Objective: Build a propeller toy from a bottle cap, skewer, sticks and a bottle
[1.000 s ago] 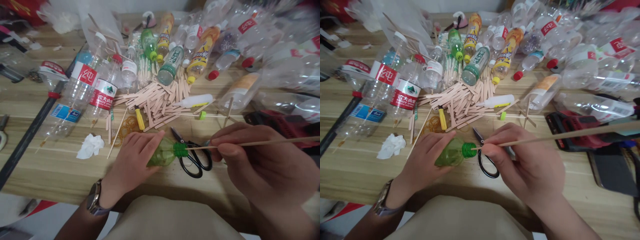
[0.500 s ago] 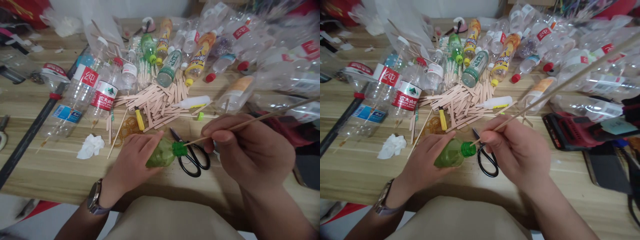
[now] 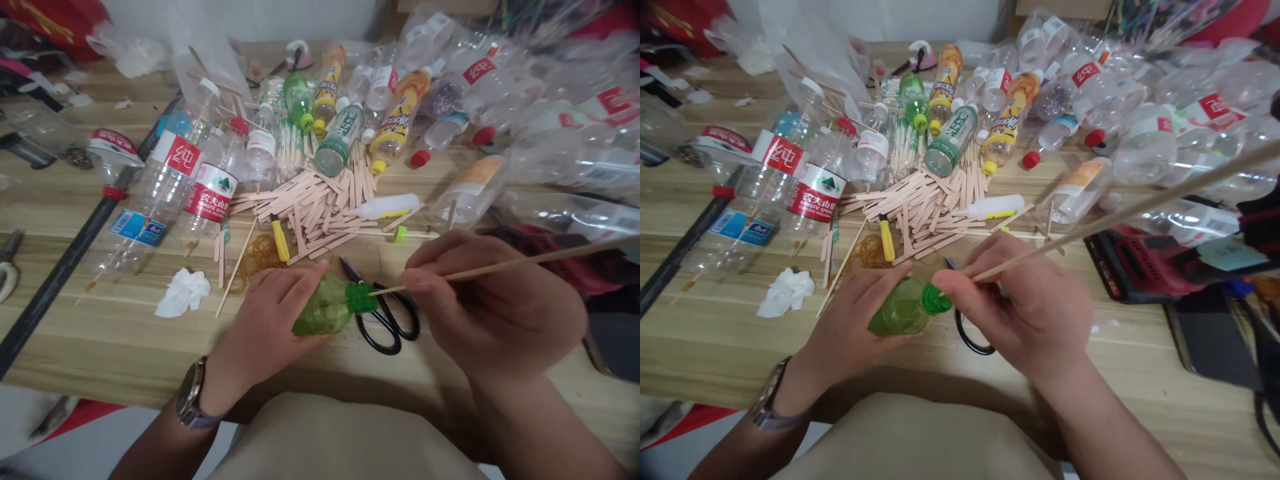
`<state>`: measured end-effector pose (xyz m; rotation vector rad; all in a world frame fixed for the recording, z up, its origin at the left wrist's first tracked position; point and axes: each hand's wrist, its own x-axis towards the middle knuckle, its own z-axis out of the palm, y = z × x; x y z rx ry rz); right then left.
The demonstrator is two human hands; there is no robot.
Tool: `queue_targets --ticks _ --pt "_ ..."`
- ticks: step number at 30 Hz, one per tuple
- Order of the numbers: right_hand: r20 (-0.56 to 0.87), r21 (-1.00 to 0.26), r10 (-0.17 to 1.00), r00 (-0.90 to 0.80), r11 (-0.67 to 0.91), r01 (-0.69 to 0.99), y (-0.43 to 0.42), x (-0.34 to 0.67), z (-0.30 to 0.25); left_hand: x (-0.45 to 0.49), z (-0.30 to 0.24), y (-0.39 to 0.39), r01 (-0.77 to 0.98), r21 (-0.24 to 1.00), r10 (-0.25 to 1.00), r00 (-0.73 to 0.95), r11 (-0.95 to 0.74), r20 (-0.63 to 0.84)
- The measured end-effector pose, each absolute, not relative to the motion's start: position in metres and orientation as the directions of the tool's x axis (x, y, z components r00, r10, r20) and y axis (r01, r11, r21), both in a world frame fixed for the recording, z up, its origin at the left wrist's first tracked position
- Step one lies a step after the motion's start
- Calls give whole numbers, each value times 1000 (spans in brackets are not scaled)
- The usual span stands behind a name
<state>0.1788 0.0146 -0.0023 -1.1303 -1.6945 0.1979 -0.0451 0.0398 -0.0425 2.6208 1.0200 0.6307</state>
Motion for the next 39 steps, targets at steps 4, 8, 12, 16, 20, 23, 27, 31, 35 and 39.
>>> queue_targets --ticks 4,8,12,16,20,23,27,31,35,39 --pt "673 -600 739 -31 570 561 16 171 -5 -46 -43 38 583 391 698 644 -713 313" --pt "643 -632 765 -40 559 537 18 170 -5 -46 -42 38 599 378 707 636 -706 310" --pt "576 -672 817 -24 491 554 14 174 -11 -45 -42 38 606 337 693 636 -721 339" --pt "551 -677 834 -26 465 570 12 177 -12 -43 -43 38 588 363 690 642 -723 336" --pt "482 -678 874 -67 420 604 19 174 -8 -44 -37 39 570 478 725 643 -669 248" --pt "433 -691 899 -69 380 615 27 171 -4 -49 -28 44 535 656 783 606 -532 141" --pt "549 -581 836 10 373 724 22 167 -1 -57 -26 52 434 857 879 475 -279 46" --pt "497 -596 866 -65 394 699 1 159 -13 -54 -32 55 255 967 941 321 19 -103" --pt "406 -662 908 -106 373 650 -15 144 -37 -42 -34 51 74 965 918 297 252 -262" --pt "500 -532 856 -132 423 734 -19 135 -52 -34 -35 45 -20 946 898 319 325 -302"
